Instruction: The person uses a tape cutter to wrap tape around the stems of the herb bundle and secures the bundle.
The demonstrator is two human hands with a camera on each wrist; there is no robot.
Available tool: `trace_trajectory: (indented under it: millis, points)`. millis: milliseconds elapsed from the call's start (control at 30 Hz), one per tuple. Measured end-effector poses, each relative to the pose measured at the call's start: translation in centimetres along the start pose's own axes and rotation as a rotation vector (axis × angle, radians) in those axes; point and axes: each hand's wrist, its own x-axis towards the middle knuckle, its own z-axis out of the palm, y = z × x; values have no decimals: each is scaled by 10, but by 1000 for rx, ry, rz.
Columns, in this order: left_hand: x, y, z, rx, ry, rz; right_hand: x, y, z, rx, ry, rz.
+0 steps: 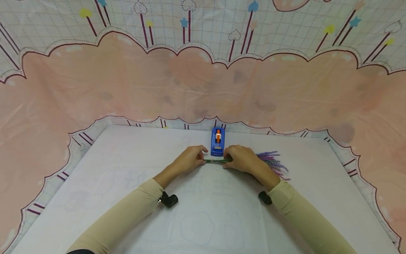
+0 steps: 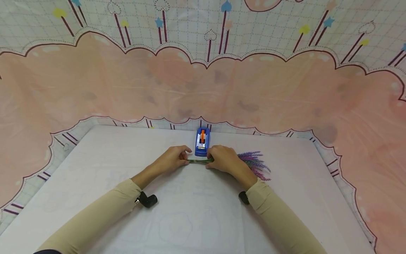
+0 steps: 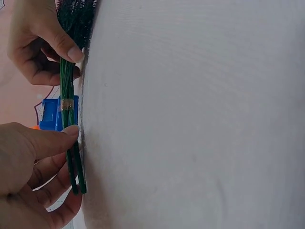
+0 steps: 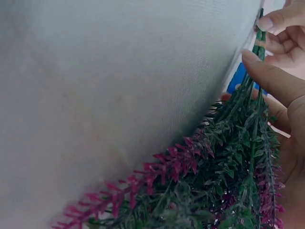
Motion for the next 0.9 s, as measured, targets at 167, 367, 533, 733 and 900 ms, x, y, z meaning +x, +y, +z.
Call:
trace_trajectory:
  millis: [167,367,533,733,900]
  points:
    - [0,-2,0,6,-5,-8,-1,1,-1,-20,3,-10]
    - [0,-2,-1,7,-11,-10,-2,2,-1,-26,-8,-6]
    - [-1,-1,-2,6,-14,-14,-2,3,-2,-29,-14,-4]
    - [-1,0,-3,4,-21,-24,-3,3,-3,-24,-17,3]
    - [-4,0,-8,14,-36,-28,-10,3,-6,-36,-1,-14]
